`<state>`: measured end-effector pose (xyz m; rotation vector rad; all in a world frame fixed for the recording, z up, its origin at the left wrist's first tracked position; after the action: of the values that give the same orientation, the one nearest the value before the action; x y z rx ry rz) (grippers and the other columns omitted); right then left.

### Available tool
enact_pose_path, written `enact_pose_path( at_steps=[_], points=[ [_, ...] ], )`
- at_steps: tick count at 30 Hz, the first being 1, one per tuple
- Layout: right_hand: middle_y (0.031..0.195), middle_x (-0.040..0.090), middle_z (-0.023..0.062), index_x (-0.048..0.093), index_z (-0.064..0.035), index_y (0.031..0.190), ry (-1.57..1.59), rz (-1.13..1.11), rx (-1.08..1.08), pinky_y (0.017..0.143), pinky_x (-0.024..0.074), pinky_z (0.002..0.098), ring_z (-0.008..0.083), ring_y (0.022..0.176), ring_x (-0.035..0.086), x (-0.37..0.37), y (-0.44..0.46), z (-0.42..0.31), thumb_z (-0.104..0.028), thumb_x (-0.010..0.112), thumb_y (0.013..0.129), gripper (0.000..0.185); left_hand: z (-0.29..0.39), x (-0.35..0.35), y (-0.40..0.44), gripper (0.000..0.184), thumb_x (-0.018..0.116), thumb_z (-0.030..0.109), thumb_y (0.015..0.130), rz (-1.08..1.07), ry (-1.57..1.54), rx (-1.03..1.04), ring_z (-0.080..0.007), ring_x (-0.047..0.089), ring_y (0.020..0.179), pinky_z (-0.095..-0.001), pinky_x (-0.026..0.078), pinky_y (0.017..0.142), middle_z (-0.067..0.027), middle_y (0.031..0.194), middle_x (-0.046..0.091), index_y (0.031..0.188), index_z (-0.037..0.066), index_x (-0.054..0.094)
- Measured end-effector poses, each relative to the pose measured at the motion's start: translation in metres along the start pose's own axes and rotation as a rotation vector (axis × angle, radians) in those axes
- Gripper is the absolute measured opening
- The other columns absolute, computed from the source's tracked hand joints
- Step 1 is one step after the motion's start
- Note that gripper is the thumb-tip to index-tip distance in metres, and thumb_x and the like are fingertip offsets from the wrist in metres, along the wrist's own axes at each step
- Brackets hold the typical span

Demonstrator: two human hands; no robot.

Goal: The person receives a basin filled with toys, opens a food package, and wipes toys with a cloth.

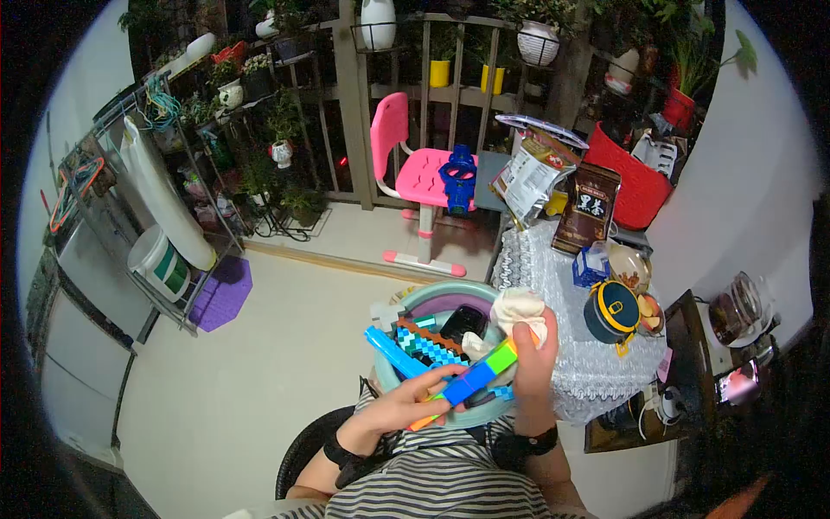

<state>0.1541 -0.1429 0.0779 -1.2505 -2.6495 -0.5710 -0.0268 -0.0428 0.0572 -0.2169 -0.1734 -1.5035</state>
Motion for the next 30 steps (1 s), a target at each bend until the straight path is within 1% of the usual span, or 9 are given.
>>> enact_pose_path(
  at_steps=[3, 6, 9, 13, 18, 21, 23, 27, 30],
  points=[
    [0.121, 0.051, 0.0113, 0.038, 0.0016, 0.132, -0.052, 0.105, -0.157, 0.092, 0.0431, 0.0324, 0.0194, 0.106, 0.052, 0.009, 0.002, 0.025, -0.009, 0.05, 0.092, 0.043, -0.017, 0.005, 0.003, 0.063, 0.057, 0.03, 0.094, 0.045, -0.349, -0.008, -0.0095, 0.053, 0.069, -0.02, 0.045, 0.059, -0.0085, 0.1, 0.059, 0.145, 0.006, 0.028],
    [0.122, 0.051, 0.0249, 0.042, 0.0065, 0.129, -0.691, 0.169, -0.608, 0.098, 0.034, 0.0492, 0.0421, 0.108, 0.051, 0.026, -0.003, 0.028, -0.01, 0.052, 0.089, 0.044, -0.022, 0.001, 0.007, 0.054, 0.051, 0.043, 0.095, 0.109, -0.428, 0.037, -0.0083, 0.048, 0.054, -0.0191, 0.037, 0.045, -0.0066, 0.082, 0.057, 0.131, 0.004, 0.043],
    [0.099, 0.062, 0.0222, 0.061, 0.0017, 0.111, -0.815, -0.158, -0.4, 0.093, 0.0369, 0.0499, 0.0412, 0.1, 0.055, 0.04, -0.02, 0.016, -0.011, 0.06, 0.082, 0.032, -0.025, -0.01, 0.008, 0.045, 0.049, 0.048, 0.093, 0.267, -0.457, 0.064, -0.01, 0.05, 0.048, -0.0203, 0.038, 0.039, -0.0041, 0.079, 0.059, 0.111, 0.007, 0.056],
    [0.096, 0.061, 0.0181, 0.069, -0.0015, 0.092, -0.669, -0.398, -0.649, 0.093, 0.0396, 0.0457, 0.0377, 0.099, 0.055, 0.058, -0.034, 0.019, -0.009, 0.066, 0.073, 0.02, -0.011, -0.011, 0.016, 0.039, 0.05, 0.042, 0.094, 0.569, -0.689, 0.175, -0.0101, 0.057, 0.053, -0.0215, 0.042, 0.038, -0.0045, 0.082, 0.062, 0.115, 0.009, 0.055],
    [0.118, 0.052, 0.0237, 0.064, 0.0027, 0.1, -0.502, -0.151, -0.229, 0.095, 0.0392, 0.045, 0.0384, 0.11, 0.049, 0.037, 0.0, 0.019, -0.005, 0.061, 0.08, 0.022, -0.011, -0.013, 0.005, 0.036, 0.046, 0.035, 0.099, 0.197, -0.271, 0.036, -0.0094, 0.058, 0.065, -0.0215, 0.044, 0.05, -0.0045, 0.081, 0.061, 0.118, 0.006, 0.055],
    [0.116, 0.058, 0.0147, 0.049, 0.0024, 0.122, -0.633, 0.078, -0.648, 0.089, 0.0457, 0.0365, 0.032, 0.097, 0.06, 0.033, 0.027, -0.003, -0.004, 0.058, 0.085, 0.039, 0.005, -0.002, 0.003, 0.04, 0.045, 0.031, 0.1, 0.155, -0.148, -0.008, -0.0091, 0.057, 0.07, -0.024, 0.047, 0.064, -0.0046, 0.082, 0.059, 0.129, 0.004, 0.05],
    [0.117, 0.057, 0.011, 0.045, 0.0016, 0.125, -0.005, 0.038, -0.217, 0.089, 0.0466, 0.0322, 0.0225, 0.101, 0.058, 0.019, 0.027, 0.007, -0.004, 0.059, 0.084, 0.044, 0.02, 0.0, 0.003, 0.043, 0.048, 0.034, 0.099, 0.085, 0.059, -0.048, -0.0116, 0.057, 0.079, -0.0268, 0.048, 0.07, -0.0028, 0.094, 0.058, 0.129, 0.003, 0.05],
    [0.114, 0.056, 0.0093, 0.045, -0.0008, 0.126, 0.148, 0.055, -0.129, 0.089, 0.0468, 0.0309, 0.0182, 0.103, 0.057, -0.004, 0.017, 0.031, -0.005, 0.06, 0.084, 0.045, 0.076, -0.004, -0.002, 0.033, 0.065, 0.02, 0.088, 0.154, 1.041, 0.51, -0.022, 0.06, 0.092, -0.0336, 0.047, 0.083, -0.0098, 0.101, 0.065, 0.116, 0.003, 0.062],
    [0.112, 0.057, 0.0093, 0.046, -0.0014, 0.125, 0.228, 0.099, -0.039, 0.088, 0.0473, 0.0316, 0.0191, 0.102, 0.058, -0.005, 0.011, 0.027, -0.005, 0.055, 0.086, 0.04, 0.139, 0.011, -0.013, 0.032, 0.073, 0.017, 0.078, 0.344, 0.899, 0.656, -0.0271, 0.061, 0.089, -0.0359, 0.048, 0.081, -0.0141, 0.097, 0.067, 0.106, 0.002, 0.067]
  ],
)
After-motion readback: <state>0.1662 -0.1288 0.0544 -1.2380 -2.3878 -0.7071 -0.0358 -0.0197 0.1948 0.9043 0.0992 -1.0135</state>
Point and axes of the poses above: each hand's wrist, its own y-axis towards the middle knuckle, its own x-axis out of the palm, z = x × y, the point moved 1 cm from there along y, towards the middle knuckle
